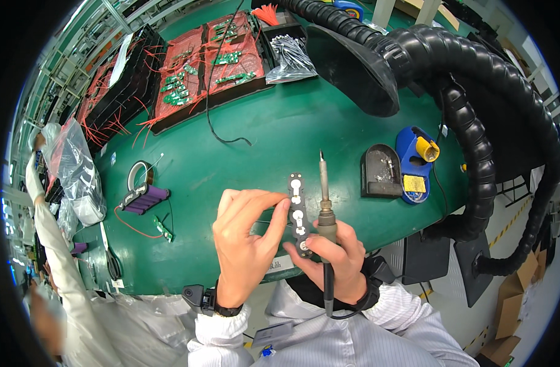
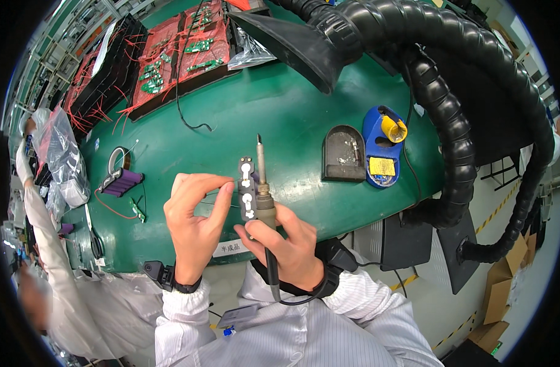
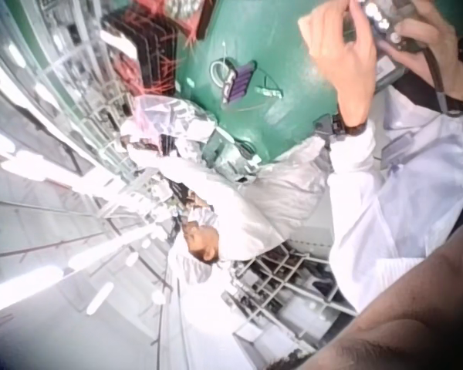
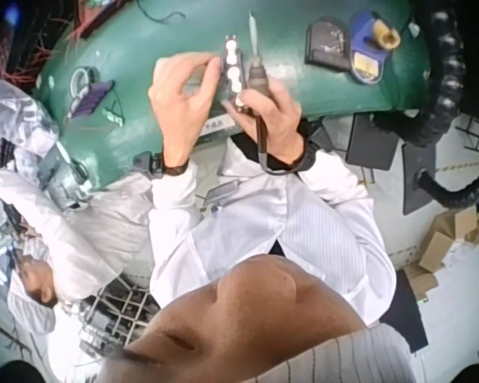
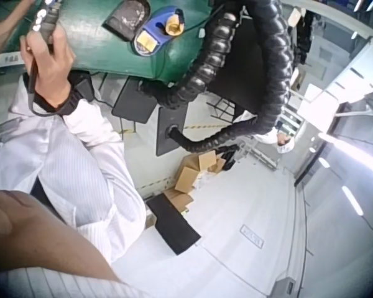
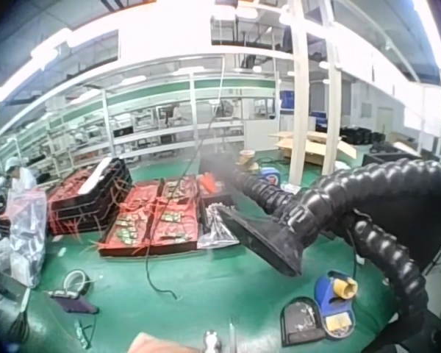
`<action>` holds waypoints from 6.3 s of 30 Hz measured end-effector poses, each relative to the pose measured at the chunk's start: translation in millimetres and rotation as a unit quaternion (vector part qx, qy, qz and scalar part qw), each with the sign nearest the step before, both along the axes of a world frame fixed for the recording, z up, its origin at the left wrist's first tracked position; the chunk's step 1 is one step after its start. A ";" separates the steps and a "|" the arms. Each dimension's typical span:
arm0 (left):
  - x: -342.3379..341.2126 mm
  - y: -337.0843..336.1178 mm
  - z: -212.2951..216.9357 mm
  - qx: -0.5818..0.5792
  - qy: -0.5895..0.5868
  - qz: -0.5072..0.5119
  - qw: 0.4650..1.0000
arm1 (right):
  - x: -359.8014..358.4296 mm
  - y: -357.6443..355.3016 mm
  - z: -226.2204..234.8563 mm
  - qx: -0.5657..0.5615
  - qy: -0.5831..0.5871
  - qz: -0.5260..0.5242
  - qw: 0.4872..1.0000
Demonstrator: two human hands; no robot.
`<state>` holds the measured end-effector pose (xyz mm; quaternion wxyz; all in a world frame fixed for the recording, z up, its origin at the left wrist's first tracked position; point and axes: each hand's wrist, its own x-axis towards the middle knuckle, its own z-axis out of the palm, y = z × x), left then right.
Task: Soldering wires and connectors to a multi-cell lithium-ion battery pack on an assembly line.
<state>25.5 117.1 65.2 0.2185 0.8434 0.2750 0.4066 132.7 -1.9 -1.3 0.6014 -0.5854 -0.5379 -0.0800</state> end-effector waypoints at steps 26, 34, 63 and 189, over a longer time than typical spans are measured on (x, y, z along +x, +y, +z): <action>-4.8 4.3 -11.6 0.033 0.024 -0.027 0.999 | 13.8 -22.0 9.1 -0.063 0.004 0.081 0.995; -0.9 5.0 -9.4 0.039 0.039 -0.035 0.998 | 58.7 -36.9 38.1 -0.087 -0.025 0.101 0.991; -1.6 9.0 -11.6 0.044 0.052 -0.041 0.997 | 66.4 -16.3 56.0 -0.131 -0.057 0.113 0.983; 0.3 3.6 0.0 0.044 0.067 -0.042 0.996 | 147.2 -78.5 28.1 -0.079 0.132 -0.228 0.961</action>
